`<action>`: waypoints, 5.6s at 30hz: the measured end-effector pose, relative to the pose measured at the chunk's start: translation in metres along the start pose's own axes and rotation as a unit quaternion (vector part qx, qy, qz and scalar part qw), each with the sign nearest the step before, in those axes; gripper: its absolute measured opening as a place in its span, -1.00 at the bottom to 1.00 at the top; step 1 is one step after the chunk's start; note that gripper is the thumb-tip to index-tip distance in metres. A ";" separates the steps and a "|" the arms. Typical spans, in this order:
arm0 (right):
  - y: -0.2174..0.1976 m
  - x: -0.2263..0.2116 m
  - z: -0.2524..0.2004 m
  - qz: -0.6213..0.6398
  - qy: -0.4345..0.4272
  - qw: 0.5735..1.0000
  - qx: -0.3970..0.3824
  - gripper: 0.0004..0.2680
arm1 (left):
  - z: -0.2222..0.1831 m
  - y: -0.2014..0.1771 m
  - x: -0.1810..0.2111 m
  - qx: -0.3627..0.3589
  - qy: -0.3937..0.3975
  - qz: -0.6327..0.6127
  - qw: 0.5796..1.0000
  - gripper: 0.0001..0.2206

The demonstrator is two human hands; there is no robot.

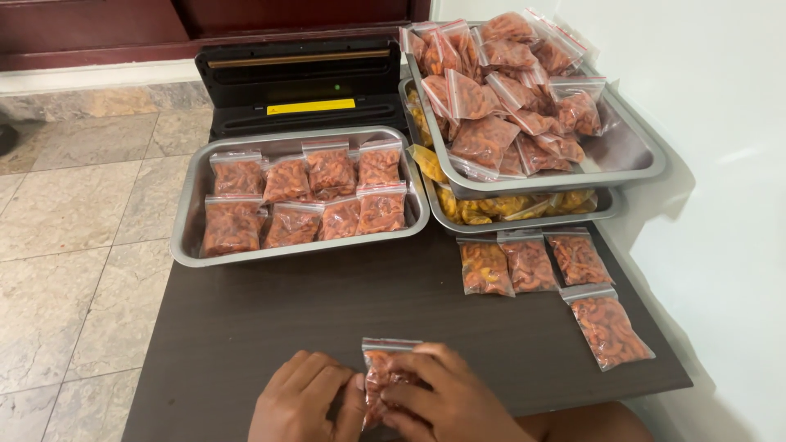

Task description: Sorting and arranging small plastic bags of food into metal trays on a workspace.

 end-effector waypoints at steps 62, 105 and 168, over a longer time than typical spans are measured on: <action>0.017 0.026 -0.034 0.006 0.106 0.994 0.012 -0.77 | 0.073 -0.005 -0.109 -0.189 -0.470 0.146 0.850 -0.71; 0.034 0.036 -0.043 0.095 0.125 0.984 -0.079 -0.78 | 0.122 0.069 -0.160 -0.382 -0.255 0.326 0.826 -0.61; 0.016 0.094 -0.074 0.459 0.583 0.650 0.167 -0.68 | -0.055 0.088 -0.040 -0.279 -0.525 -0.169 0.786 -0.85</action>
Point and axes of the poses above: each hand's wrist, its own z-axis towards the middle knuckle, its own y-axis out of the palm, x = y × z, the point moved 8 cm from there along z, towards the middle knuckle, and after that the axes turned 13 degrees about x, right-handed, at the moved point
